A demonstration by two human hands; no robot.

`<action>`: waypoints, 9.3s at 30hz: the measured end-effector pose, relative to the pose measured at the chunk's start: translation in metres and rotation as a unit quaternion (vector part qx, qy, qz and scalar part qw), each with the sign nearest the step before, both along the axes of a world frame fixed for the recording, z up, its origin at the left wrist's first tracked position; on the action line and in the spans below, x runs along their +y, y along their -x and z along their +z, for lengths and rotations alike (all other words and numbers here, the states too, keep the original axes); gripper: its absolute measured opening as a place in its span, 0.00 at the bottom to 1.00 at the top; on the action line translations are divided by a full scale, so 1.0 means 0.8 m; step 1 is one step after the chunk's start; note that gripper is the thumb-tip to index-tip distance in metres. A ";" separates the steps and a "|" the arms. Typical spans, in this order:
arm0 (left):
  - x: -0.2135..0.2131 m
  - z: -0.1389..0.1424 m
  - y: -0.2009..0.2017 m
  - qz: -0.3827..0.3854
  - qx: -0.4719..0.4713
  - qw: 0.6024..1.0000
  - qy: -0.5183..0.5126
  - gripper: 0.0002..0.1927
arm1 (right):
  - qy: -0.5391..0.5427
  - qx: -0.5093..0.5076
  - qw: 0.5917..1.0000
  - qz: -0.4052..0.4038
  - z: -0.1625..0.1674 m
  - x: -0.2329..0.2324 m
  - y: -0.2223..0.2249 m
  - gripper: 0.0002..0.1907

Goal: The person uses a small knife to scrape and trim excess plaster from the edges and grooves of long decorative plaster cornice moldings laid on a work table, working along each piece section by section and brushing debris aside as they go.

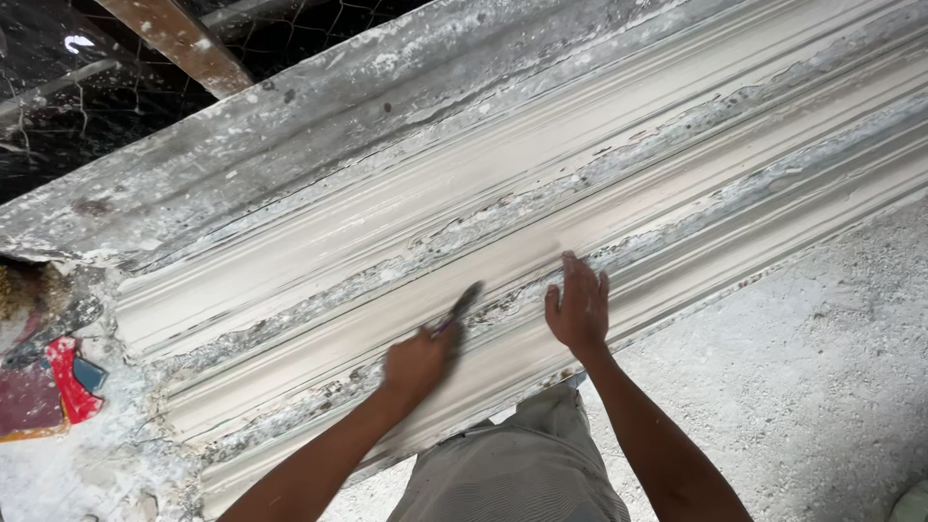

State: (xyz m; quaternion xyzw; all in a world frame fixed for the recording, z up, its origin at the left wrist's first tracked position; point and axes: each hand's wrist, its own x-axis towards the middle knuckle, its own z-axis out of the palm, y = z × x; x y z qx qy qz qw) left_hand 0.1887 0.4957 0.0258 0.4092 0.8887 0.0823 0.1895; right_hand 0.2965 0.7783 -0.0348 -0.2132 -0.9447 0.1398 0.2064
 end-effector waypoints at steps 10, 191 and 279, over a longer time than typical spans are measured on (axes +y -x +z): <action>0.210 -0.037 -0.017 -0.023 -0.022 0.999 0.004 0.18 | 0.099 0.167 0.978 0.077 -0.014 0.107 -0.034 0.29; 1.436 -0.105 -0.206 0.011 0.073 0.997 -0.005 0.15 | 0.093 -0.007 0.994 0.059 -0.043 1.365 -0.195 0.34; 1.873 -0.033 -0.265 0.055 -0.029 0.998 0.007 0.16 | 0.056 -0.194 0.979 -0.014 -0.036 1.801 -0.231 0.36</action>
